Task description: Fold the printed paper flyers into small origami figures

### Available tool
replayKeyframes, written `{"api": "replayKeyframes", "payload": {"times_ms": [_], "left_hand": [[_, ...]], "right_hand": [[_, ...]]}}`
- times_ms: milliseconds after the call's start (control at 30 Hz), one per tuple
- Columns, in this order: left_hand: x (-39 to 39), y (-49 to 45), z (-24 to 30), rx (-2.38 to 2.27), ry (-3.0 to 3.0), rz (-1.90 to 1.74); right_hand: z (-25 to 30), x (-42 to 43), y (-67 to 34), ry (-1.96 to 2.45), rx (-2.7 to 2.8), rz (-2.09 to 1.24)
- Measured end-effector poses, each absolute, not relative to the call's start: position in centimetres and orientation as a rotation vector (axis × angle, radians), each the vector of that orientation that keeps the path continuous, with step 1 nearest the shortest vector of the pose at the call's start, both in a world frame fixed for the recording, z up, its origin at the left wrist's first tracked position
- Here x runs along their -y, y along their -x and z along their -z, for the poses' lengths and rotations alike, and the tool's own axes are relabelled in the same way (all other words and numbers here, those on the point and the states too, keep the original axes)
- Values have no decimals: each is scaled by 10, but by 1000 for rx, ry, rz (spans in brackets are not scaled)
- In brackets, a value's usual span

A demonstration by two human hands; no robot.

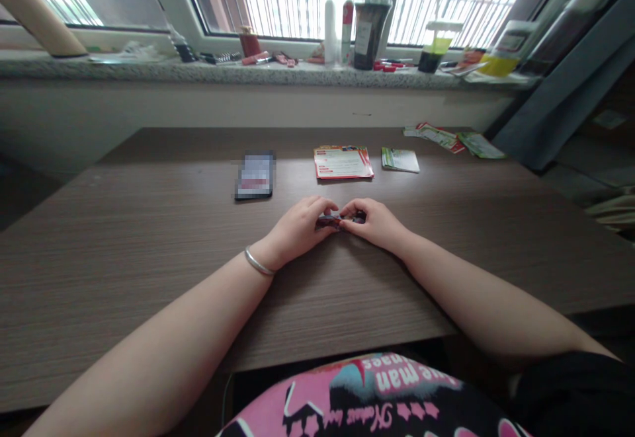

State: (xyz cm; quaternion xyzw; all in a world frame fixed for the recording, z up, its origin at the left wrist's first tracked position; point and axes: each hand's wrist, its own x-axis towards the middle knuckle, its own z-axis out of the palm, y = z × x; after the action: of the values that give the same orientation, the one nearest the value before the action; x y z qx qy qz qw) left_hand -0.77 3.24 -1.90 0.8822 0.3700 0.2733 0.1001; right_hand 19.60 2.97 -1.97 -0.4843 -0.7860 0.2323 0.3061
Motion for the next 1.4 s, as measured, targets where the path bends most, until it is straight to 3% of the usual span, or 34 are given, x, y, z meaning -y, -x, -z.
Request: {"api": "replayKeyframes", "payload": {"times_ms": [367, 1000, 1400], "left_hand": [[-32, 9, 17, -1029, -2732, -746], [-30, 15, 7, -779, -2890, -495], [-30, 14, 5, -968, -3010, -568]], "right_hand": [[19, -31, -202, 1047, 2224, -363], [8, -28, -211, 858, 2524, -496], [16, -38, -215, 938, 2455, -561]]}}
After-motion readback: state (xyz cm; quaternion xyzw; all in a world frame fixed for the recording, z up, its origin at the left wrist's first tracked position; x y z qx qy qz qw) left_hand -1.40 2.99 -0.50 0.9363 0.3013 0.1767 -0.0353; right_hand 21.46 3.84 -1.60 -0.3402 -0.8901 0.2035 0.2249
